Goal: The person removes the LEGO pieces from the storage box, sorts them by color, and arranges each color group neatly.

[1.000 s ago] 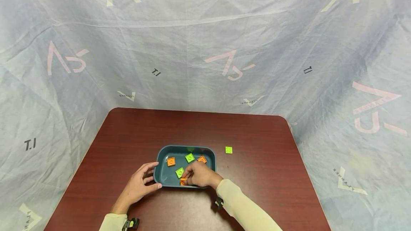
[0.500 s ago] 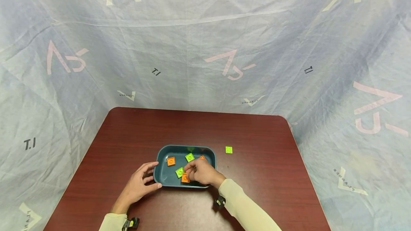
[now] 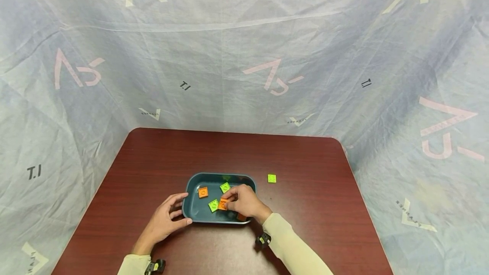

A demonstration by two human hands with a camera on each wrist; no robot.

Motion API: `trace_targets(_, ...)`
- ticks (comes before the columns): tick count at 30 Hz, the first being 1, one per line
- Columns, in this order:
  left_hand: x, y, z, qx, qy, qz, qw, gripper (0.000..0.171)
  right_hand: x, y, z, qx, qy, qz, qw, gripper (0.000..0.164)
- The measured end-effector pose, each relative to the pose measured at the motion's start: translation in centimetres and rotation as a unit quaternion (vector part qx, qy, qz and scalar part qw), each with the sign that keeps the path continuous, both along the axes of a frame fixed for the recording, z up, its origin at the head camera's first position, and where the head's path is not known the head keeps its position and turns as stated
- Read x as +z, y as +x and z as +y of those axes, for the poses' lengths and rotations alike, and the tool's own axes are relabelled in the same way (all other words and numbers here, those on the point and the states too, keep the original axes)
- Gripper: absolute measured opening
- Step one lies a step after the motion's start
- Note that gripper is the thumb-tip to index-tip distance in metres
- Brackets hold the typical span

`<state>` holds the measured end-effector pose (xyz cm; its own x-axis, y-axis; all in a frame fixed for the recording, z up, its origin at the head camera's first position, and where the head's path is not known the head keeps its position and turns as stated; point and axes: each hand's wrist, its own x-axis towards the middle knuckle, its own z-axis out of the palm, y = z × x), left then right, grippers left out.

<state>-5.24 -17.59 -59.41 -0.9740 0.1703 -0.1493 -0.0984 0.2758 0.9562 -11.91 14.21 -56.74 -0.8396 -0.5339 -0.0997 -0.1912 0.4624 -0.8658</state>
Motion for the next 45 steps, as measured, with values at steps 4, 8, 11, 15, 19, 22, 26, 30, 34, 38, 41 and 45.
trace_targets(4,-0.1,0.0,0.0,0.000,-0.001,0.000,1.0000,0.085,0.4,-0.1,0.5,-0.011,-0.012,0.003,1.000,0.017)
trace_targets(8,-0.2,0.1,-0.1,0.001,-0.003,-0.003,1.0000,0.085,0.8,-0.1,0.8,-0.020,-0.027,0.004,0.999,0.014)
trace_targets(11,-0.2,0.1,-0.1,0.003,-0.002,-0.006,1.0000,0.085,0.9,0.0,0.8,-0.028,-0.043,-0.006,0.999,0.014)
trace_targets(15,-0.3,0.2,-0.1,0.004,-0.001,-0.007,1.0000,0.086,1.1,0.3,0.7,-0.048,-0.084,-0.058,0.994,0.017)
trace_targets(19,-0.2,0.2,-0.1,0.004,0.000,-0.006,1.0000,0.085,1.1,0.5,0.5,-0.067,-0.121,-0.104,0.985,0.021)
trace_targets(22,-0.1,0.1,-0.1,0.004,-0.001,-0.005,1.0000,0.085,1.1,0.6,0.6,-0.075,-0.132,-0.111,0.982,0.022)
trace_targets(26,-0.1,0.0,-0.2,0.002,-0.002,-0.001,1.0000,0.085,1.1,0.5,0.7,-0.076,-0.121,-0.078,0.987,0.023)
trace_targets(30,-0.1,0.1,-0.2,0.001,-0.001,0.004,1.0000,0.086,1.3,0.5,0.9,-0.077,-0.097,-0.030,0.992,0.027)
trace_targets(34,-0.1,0.1,-0.2,0.001,0.000,0.005,1.0000,0.085,1.5,0.5,1.0,-0.077,-0.108,-0.025,0.991,0.028)
trace_targets(38,-0.2,0.1,-0.2,0.000,0.001,0.004,1.0000,0.085,1.6,0.6,1.1,-0.076,-0.140,-0.039,0.986,0.027)
trace_targets(41,-0.2,0.0,-0.2,0.000,0.002,0.004,1.0000,0.085,1.7,0.7,1.1,-0.074,-0.155,-0.043,0.984,0.026)
trace_targets(45,-0.2,0.0,-0.3,-0.001,0.004,0.005,1.0000,0.086,1.7,0.7,1.2,-0.079,-0.146,-0.031,0.986,0.024)
